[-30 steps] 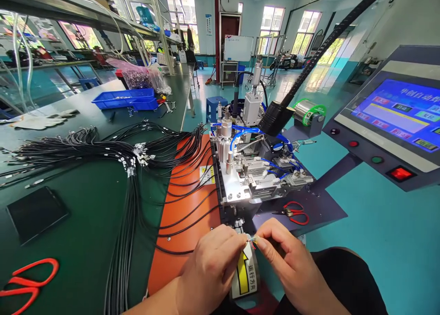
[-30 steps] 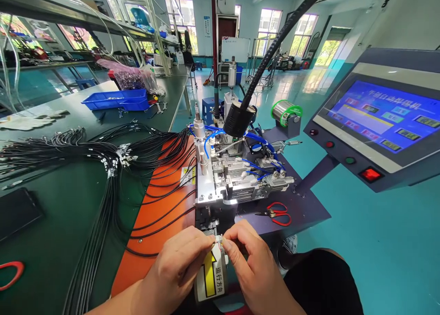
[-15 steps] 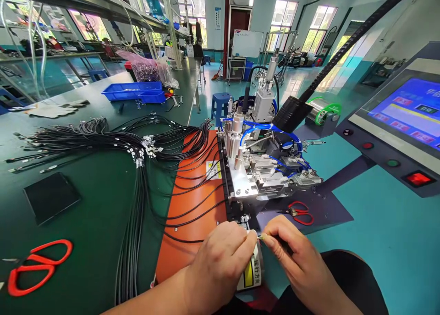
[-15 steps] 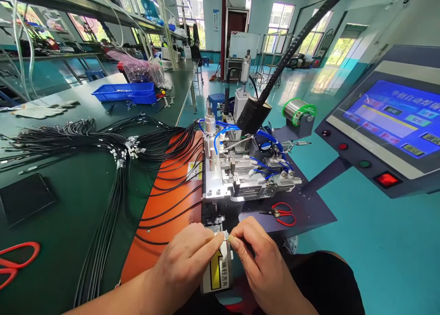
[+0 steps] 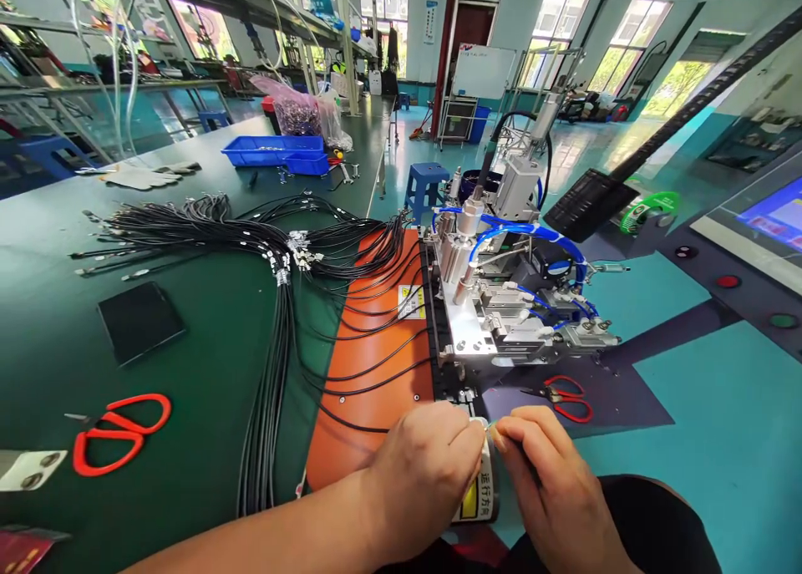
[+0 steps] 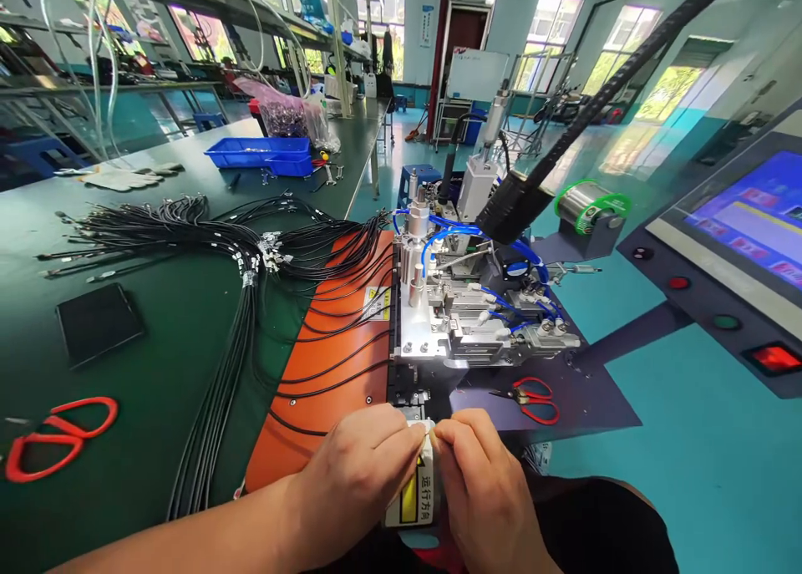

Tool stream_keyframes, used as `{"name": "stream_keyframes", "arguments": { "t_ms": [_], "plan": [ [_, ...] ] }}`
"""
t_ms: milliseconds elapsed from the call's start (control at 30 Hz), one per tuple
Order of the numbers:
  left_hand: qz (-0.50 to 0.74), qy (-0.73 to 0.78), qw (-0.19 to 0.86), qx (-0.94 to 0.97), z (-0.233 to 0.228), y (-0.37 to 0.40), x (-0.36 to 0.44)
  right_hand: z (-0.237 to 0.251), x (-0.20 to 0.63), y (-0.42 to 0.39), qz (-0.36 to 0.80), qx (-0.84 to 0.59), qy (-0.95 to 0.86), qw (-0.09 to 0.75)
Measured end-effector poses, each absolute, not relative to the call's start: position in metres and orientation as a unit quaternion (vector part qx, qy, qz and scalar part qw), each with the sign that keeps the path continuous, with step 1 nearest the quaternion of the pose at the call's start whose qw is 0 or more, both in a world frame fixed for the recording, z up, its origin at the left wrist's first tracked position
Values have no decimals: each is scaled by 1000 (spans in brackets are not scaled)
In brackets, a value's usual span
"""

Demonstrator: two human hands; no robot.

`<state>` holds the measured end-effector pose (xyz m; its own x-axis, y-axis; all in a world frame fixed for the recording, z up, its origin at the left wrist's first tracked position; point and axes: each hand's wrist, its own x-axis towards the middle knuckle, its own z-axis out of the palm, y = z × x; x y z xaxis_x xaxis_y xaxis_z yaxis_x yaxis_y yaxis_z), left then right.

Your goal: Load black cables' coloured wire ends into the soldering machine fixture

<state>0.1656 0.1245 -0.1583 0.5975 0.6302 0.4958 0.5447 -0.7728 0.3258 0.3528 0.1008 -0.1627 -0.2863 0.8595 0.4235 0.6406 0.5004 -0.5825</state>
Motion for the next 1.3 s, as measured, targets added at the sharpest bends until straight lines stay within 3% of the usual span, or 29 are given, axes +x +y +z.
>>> {"name": "stream_keyframes", "arguments": {
  "t_ms": [167,400,633,1300],
  "plan": [
    [300,330,88,891,-156,127,162,-149,349,109,154,-469,-818,295],
    [325,358,205,851,-161,133,160,-138,374,117,294,-554,-694,354],
    [314,369,252,837,-161,135,157,-135,375,119,459,-552,-628,300],
    [333,371,344,795,-157,136,154,-139,364,130,551,-471,-600,338]
  ]
}}
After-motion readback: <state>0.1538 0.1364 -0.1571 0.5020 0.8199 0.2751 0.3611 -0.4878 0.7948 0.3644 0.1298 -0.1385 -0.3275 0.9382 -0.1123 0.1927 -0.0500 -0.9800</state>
